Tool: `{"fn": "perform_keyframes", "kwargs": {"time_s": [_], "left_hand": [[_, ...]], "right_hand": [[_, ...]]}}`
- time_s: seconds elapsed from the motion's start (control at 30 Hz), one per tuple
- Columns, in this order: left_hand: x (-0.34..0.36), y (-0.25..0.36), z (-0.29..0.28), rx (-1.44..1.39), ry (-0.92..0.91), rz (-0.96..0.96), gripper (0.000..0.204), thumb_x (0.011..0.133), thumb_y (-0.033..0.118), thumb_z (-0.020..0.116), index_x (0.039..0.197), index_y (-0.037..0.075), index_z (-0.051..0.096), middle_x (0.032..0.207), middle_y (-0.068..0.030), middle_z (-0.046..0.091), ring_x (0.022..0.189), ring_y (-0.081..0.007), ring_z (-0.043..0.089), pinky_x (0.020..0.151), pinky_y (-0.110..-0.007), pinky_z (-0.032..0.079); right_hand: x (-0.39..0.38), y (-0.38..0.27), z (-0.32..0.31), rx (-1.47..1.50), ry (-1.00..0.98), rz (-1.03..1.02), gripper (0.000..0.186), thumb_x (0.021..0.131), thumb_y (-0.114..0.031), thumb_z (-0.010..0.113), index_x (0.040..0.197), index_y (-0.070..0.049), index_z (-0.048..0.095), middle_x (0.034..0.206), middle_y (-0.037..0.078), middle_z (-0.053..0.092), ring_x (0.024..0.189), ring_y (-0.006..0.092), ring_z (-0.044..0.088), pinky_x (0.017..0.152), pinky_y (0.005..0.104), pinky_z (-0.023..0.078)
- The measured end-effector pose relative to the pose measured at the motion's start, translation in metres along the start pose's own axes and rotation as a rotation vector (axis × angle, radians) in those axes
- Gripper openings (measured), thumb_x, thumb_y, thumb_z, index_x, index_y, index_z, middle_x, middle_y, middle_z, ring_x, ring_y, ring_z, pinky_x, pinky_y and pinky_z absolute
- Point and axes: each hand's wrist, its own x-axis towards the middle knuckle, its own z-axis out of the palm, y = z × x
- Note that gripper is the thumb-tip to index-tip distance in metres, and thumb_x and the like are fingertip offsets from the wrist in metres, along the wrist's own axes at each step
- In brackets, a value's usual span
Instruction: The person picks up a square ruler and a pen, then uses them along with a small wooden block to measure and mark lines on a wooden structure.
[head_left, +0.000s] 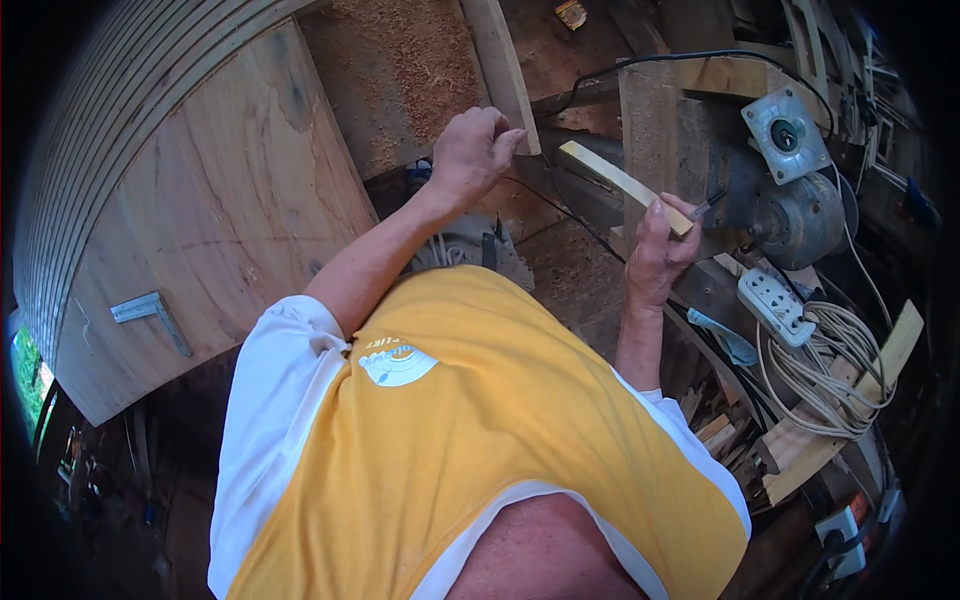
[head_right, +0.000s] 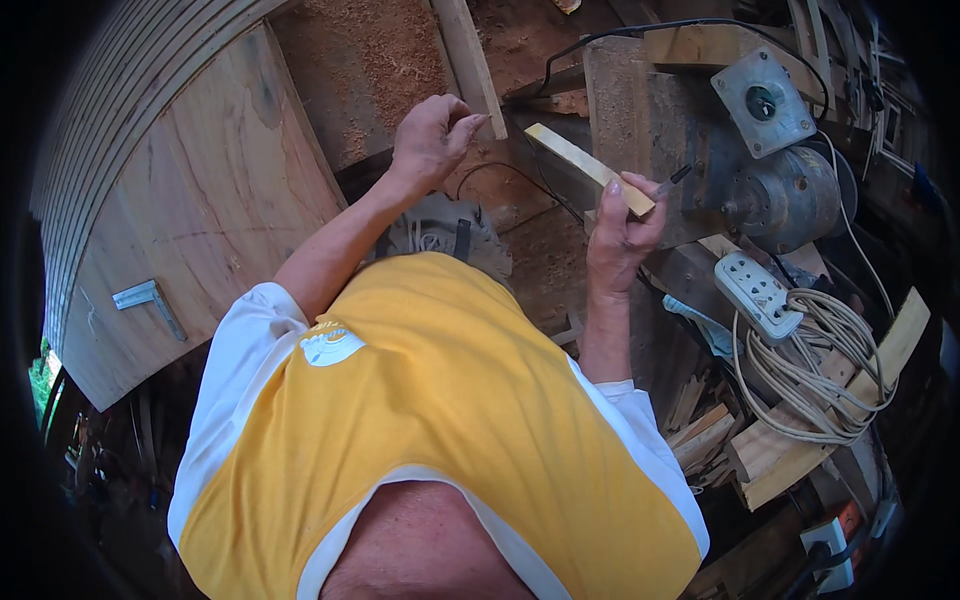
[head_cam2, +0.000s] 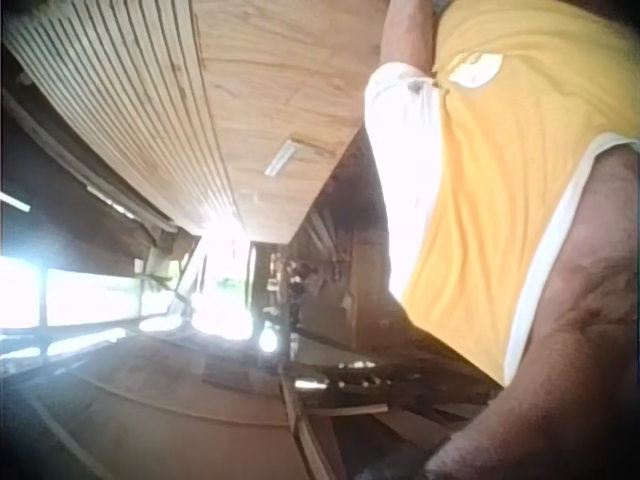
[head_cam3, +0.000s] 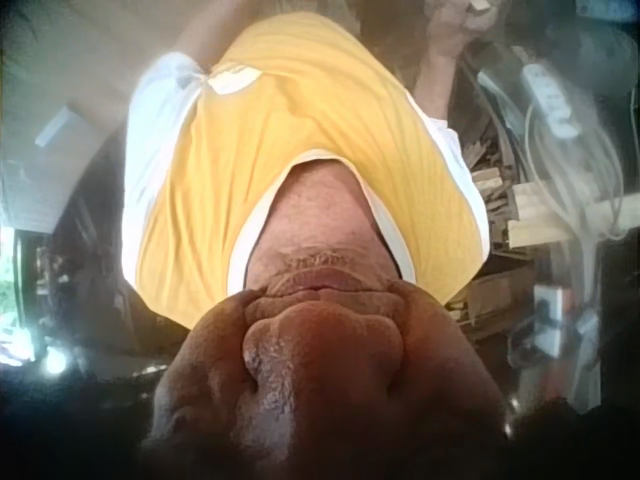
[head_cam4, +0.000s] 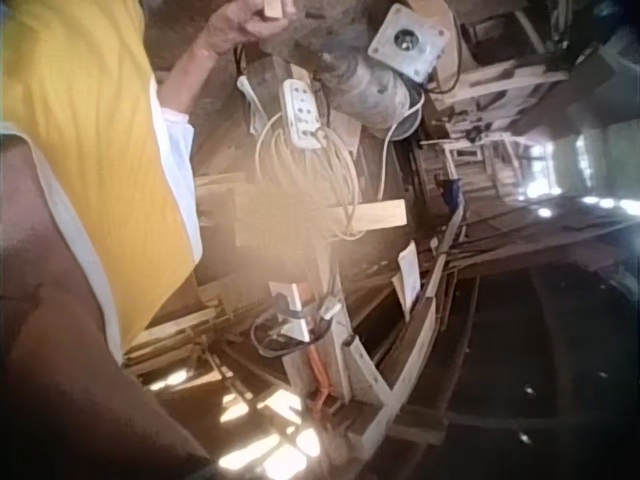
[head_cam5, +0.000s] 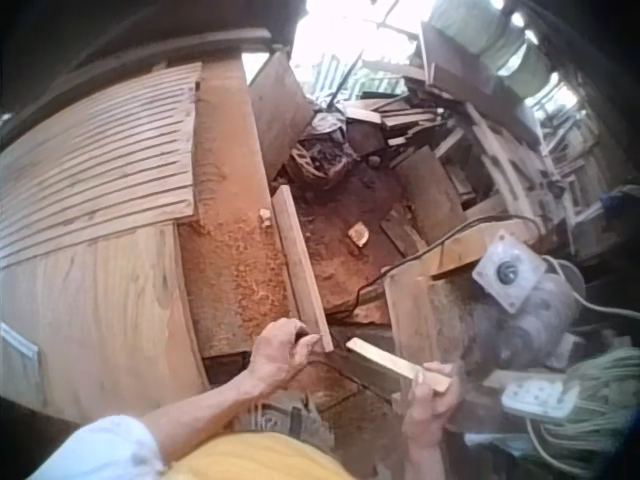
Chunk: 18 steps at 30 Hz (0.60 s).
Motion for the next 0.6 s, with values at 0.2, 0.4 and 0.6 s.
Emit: {"fn": "perform_keyframes", "kwargs": {"time_s": [0.2,0.4,0.6], "left_hand": [[0.016,0.010,0.024,-0.003,-0.087,-0.245,0.038,0.088,0.043,0.074,0.091,0.006,0.073,0.086,-0.0184,0.072,0.086,-0.0357,0.072,0.077,-0.045,0.055],[0.016,0.009,0.031,-0.001,-0.058,-0.274,0.032,0.088,0.037,0.071,0.090,0.005,0.074,0.087,-0.0209,0.072,0.087,-0.0389,0.071,0.077,-0.048,0.055],[-0.015,0.002,-0.016,-0.072,0.059,-0.012,0.017,0.090,0.023,0.071,0.091,0.006,0.073,0.085,-0.0168,0.070,0.084,-0.0369,0.068,0.076,-0.046,0.054]], "right_hand": [[-0.006,-0.003,0.000,0.121,0.022,0.103,0.023,0.094,-0.021,0.067,0.109,-0.004,0.061,0.083,-0.001,0.053,0.069,0.0060,0.047,0.061,0.0224,0.037],[-0.006,-0.003,-0.003,0.168,-0.015,0.153,0.027,0.095,-0.027,0.066,0.109,-0.005,0.061,0.087,0.000,0.055,0.073,0.0070,0.049,0.063,0.0237,0.039],[0.004,-0.028,0.018,0.301,0.039,0.203,0.025,0.095,-0.022,0.065,0.110,-0.003,0.061,0.076,-0.002,0.050,0.062,0.0056,0.043,0.054,0.0207,0.032]]}}
